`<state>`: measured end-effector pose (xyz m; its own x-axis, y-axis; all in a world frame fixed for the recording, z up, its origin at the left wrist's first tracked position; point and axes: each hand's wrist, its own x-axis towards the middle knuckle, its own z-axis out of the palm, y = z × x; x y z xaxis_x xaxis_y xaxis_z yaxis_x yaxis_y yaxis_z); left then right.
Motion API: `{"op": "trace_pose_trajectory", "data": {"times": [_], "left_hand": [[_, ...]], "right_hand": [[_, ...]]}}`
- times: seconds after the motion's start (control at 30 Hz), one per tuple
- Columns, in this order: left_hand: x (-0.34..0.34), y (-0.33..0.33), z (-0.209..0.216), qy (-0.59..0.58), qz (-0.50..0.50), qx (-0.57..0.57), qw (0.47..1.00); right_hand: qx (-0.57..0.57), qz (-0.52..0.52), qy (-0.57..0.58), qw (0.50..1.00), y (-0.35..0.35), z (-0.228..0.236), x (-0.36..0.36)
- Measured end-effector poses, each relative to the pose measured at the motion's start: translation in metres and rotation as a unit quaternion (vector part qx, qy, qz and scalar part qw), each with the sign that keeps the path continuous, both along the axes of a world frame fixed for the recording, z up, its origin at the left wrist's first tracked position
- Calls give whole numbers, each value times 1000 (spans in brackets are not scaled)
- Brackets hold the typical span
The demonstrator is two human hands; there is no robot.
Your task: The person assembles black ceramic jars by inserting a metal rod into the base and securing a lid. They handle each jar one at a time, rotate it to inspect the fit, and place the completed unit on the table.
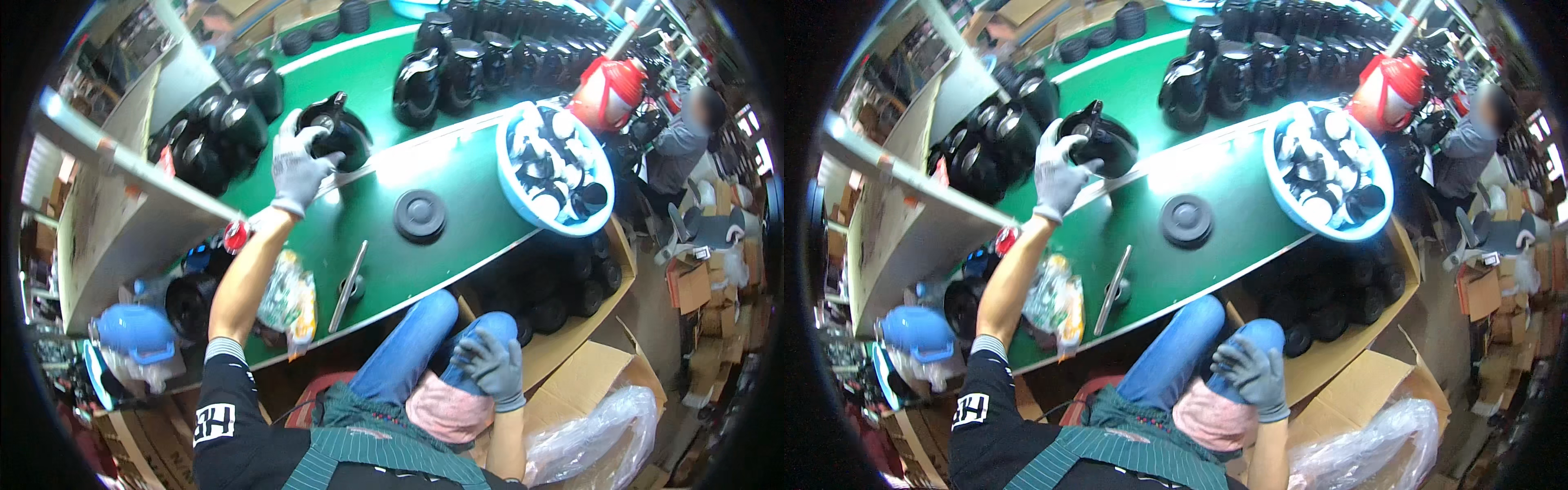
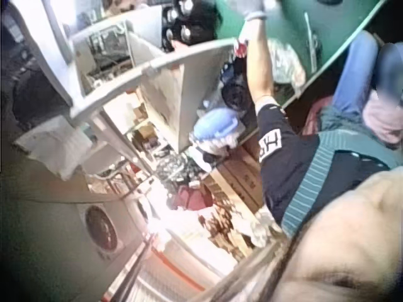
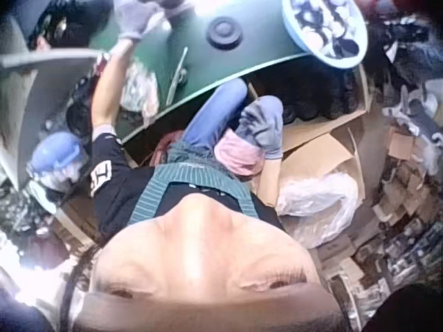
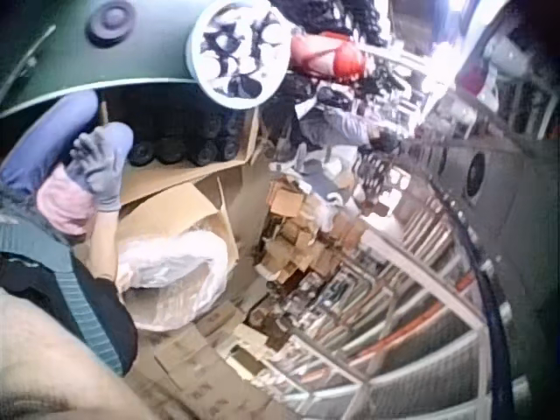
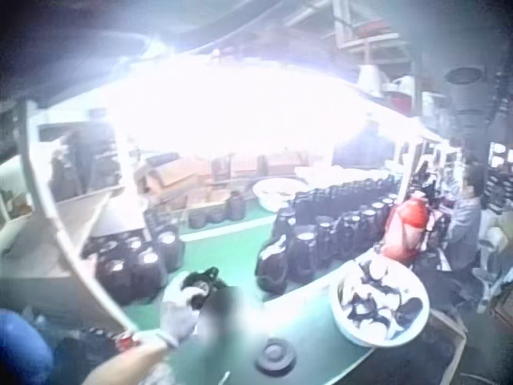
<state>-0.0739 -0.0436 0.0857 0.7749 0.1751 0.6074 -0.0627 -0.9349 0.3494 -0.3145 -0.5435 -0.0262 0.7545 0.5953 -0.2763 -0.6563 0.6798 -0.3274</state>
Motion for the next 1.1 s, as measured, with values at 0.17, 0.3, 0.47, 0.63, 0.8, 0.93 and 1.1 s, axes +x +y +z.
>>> {"op": "trace_pose_trajectory", "data": {"times": [0.17, 0.3, 0.47, 0.63, 0.8, 0.93, 1.1], "left_hand": [[164, 15, -23, 33, 28, 3, 999], [241, 22, -38, 45, 6, -14, 999], [275, 38, -40, 59, -59, -23, 996], [253, 130, -62, 6, 254, 149, 955], [222, 206, -64, 138, 413, 349, 830], [206, 237, -57, 93, 267, 351, 893], [167, 182, -14, 39, 113, 308, 944]], "right_hand": [[125, -25, -46, 991, 6, -11, 3], [142, -26, -25, 989, 5, -8, 5], [116, -2, -14, 993, -2, -14, 8], [131, 3, -2, 991, -5, -15, 8], [165, 4, -12, 986, -9, -24, 8], [165, 11, -20, 986, -1, -16, 14], [-4, 41, -61, 997, 11, -1, 19]]}}
